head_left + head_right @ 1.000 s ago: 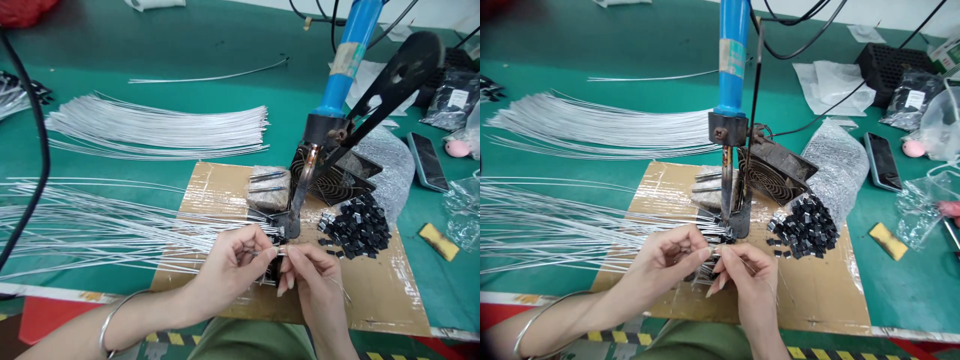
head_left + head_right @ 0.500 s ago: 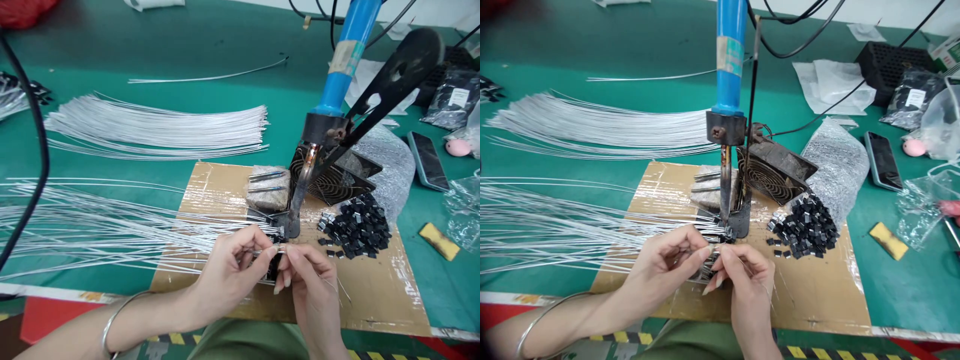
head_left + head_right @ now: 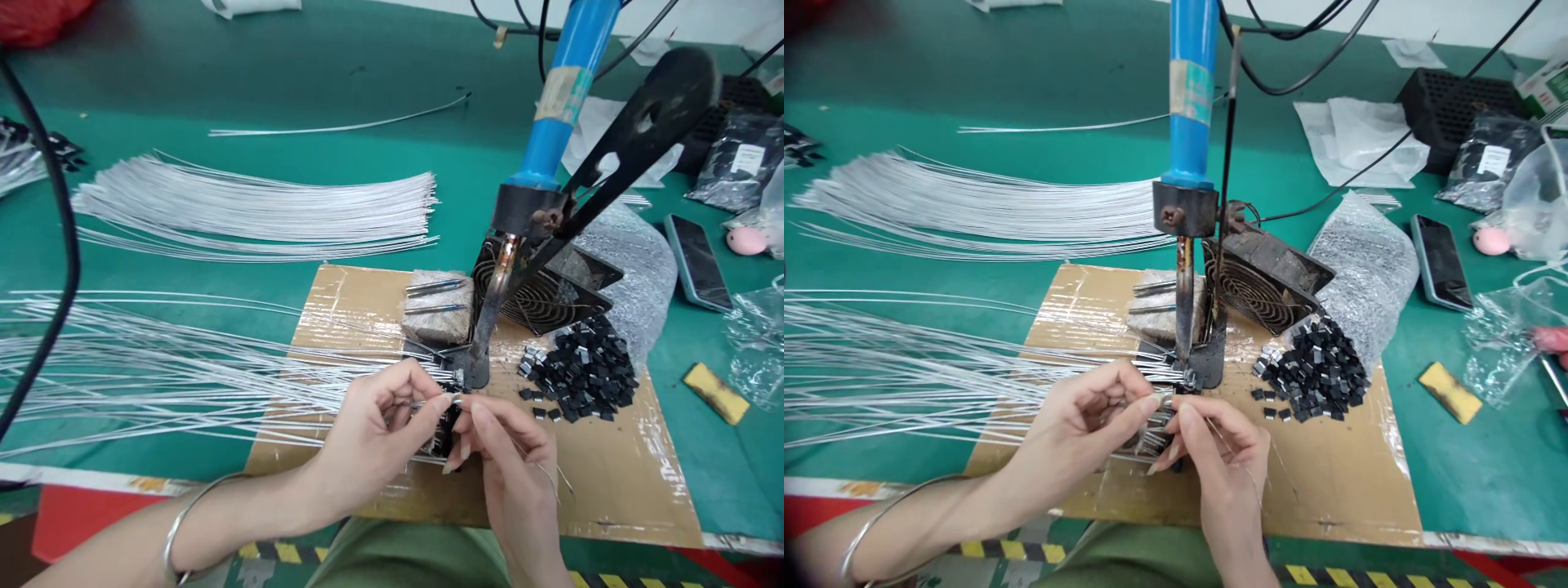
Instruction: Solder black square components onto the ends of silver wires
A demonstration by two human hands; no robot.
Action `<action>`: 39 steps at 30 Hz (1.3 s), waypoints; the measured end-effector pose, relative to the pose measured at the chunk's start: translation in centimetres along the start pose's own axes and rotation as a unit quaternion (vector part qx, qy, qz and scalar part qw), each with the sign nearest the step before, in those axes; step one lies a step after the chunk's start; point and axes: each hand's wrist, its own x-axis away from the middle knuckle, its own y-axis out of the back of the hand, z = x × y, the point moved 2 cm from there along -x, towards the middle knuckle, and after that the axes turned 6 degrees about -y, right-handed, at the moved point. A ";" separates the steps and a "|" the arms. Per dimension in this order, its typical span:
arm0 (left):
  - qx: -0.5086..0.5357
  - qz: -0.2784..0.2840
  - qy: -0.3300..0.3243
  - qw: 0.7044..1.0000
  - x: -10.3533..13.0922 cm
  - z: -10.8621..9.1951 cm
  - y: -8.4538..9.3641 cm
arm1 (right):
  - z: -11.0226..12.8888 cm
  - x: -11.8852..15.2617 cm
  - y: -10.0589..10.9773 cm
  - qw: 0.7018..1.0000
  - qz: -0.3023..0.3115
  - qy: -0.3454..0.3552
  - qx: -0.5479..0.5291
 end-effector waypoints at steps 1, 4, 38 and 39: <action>-0.008 -0.001 -0.001 1.000 0.0 0.0 0.0 | 0.1 0.2 -0.2 1.000 -0.009 -0.005 -0.001; -0.020 0.003 -0.009 1.000 0.0 0.0 0.1 | 0.4 0.5 -0.7 0.999 -0.031 -0.018 -0.006; -0.042 0.000 -0.020 0.999 0.4 0.2 0.2 | -1.0 -0.1 -0.3 0.999 0.037 0.007 -0.025; -0.040 0.001 -0.024 0.999 0.4 0.2 0.2 | -1.0 -0.1 -0.3 0.999 0.040 0.009 -0.025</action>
